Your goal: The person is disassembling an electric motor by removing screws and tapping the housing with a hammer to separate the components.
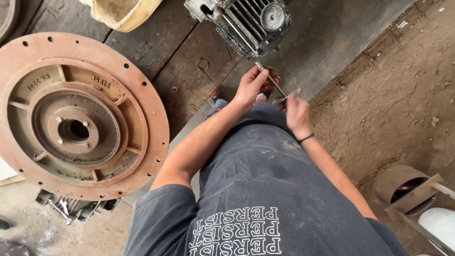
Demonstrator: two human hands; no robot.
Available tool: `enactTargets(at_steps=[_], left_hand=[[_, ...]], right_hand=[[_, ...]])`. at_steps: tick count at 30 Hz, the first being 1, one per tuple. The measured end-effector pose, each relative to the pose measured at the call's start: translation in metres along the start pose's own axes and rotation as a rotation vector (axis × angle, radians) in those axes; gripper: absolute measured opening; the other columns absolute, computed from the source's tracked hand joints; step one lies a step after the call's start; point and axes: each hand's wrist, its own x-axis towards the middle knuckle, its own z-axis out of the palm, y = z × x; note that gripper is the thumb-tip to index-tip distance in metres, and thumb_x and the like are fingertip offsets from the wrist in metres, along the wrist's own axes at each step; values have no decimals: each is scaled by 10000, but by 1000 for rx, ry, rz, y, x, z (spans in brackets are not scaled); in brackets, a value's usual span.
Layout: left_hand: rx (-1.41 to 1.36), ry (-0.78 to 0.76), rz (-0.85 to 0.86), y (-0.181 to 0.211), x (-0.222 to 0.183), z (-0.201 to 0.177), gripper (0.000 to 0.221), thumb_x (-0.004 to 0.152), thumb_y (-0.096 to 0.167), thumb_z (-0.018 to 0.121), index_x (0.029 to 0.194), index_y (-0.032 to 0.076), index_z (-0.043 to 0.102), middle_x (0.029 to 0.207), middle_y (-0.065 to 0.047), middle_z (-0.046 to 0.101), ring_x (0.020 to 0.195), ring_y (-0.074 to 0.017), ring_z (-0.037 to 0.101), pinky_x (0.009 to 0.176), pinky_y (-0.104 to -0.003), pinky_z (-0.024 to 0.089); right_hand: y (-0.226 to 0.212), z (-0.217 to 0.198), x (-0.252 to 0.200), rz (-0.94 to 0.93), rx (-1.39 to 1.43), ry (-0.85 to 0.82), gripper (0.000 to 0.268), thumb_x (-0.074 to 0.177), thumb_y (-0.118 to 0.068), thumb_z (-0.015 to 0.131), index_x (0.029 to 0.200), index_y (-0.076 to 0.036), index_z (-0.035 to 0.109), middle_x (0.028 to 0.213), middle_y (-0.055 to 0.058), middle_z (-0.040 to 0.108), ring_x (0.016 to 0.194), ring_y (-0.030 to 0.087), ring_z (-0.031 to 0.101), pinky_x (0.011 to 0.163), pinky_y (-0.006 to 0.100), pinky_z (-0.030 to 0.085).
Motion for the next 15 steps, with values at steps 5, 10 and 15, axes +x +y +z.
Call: enactTargets(at_steps=[5,10,15], left_hand=[[45,-13,-49,6,0,9,330,1092,220,586,1277,-53,594,1101,-262,732,970,-340,762,839,-434,660],[60,5,-18,7,-2,8,311,1084,225,598,1255,-34,611,1085,-251,740,948,-325,771,805,-423,671],[128,27,-8,14,-5,16,286,1075,244,601,1225,1,622,1059,-197,751,944,-258,769,821,-362,657]], right_hand=[[-5,8,10,1113,1077,-106,683,1073,-585,397,628,-78,502,498,45,316,389,142,336,369,252,246],[13,-13,-15,207,250,56,267,1005,-281,705,1193,-92,703,878,133,655,726,252,685,638,347,556],[6,18,-6,782,942,-68,541,1067,-448,549,783,-20,717,574,209,634,471,278,671,410,363,550]])
